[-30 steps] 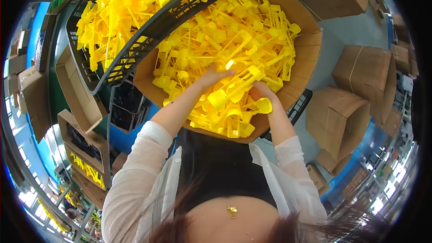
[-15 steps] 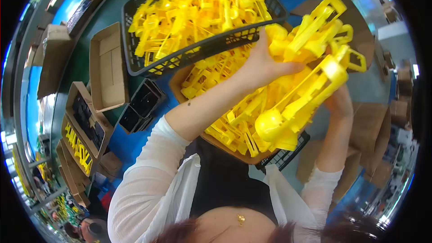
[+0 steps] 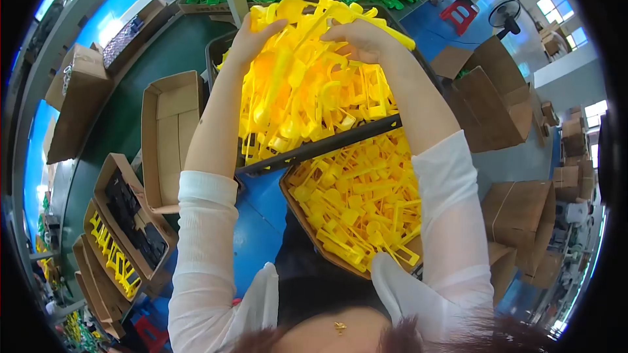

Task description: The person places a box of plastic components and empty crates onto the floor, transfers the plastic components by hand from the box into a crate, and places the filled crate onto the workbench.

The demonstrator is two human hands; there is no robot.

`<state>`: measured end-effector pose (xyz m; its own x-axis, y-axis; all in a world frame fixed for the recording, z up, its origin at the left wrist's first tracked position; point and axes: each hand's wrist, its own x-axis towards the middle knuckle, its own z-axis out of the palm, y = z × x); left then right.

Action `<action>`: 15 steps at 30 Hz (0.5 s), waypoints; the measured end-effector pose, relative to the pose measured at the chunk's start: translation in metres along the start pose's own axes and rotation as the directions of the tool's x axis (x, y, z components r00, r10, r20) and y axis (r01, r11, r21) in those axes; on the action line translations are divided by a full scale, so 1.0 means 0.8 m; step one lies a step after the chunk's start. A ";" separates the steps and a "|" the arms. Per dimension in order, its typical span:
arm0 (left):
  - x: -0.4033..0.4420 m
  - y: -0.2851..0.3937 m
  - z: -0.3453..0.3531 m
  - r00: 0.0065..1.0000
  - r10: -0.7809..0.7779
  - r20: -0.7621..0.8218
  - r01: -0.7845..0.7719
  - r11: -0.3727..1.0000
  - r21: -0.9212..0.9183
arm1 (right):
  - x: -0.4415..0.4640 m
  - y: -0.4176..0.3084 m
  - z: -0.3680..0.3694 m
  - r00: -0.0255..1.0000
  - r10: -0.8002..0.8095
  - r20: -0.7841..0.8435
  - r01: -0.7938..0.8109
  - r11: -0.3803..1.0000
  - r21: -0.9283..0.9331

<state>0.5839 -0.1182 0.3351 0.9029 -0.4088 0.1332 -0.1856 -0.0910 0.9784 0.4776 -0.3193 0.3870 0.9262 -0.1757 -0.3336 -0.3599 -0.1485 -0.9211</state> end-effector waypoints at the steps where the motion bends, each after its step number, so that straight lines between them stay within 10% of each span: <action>1: 0.009 -0.026 -0.011 0.996 -0.080 -0.030 0.085 0.975 0.208 | -0.008 -0.021 0.003 0.996 0.089 0.001 -0.088 0.983 -0.159; 3: 0.024 -0.071 -0.028 0.971 -0.205 -0.120 0.236 0.779 0.581 | 0.005 -0.017 -0.002 0.984 0.178 -0.024 -0.166 0.847 -0.506; 7: 0.027 -0.094 -0.025 0.941 -0.327 -0.088 0.279 0.598 0.751 | -0.013 0.002 -0.014 0.989 -0.092 -0.117 -0.087 0.279 -0.956; 10: 0.026 -0.088 -0.038 0.988 -0.103 -0.118 0.157 0.671 0.725 | -0.015 0.009 -0.043 0.969 0.179 -0.173 -0.213 0.238 -0.948; 12: -0.033 -0.030 -0.049 0.997 0.075 0.001 -0.069 0.913 0.401 | -0.027 0.026 -0.064 0.963 0.047 -0.266 -0.269 0.273 -0.924; 15: -0.077 -0.026 -0.067 0.953 0.302 0.036 -0.230 0.639 0.734 | -0.042 0.069 -0.094 0.925 -0.075 -0.373 -0.317 0.391 -0.864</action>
<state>0.5528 -0.0424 0.3149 0.7902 -0.4498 0.4162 -0.6110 -0.6308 0.4784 0.4184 -0.3949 0.3624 0.8417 -0.5141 -0.1651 -0.5311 -0.8435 -0.0807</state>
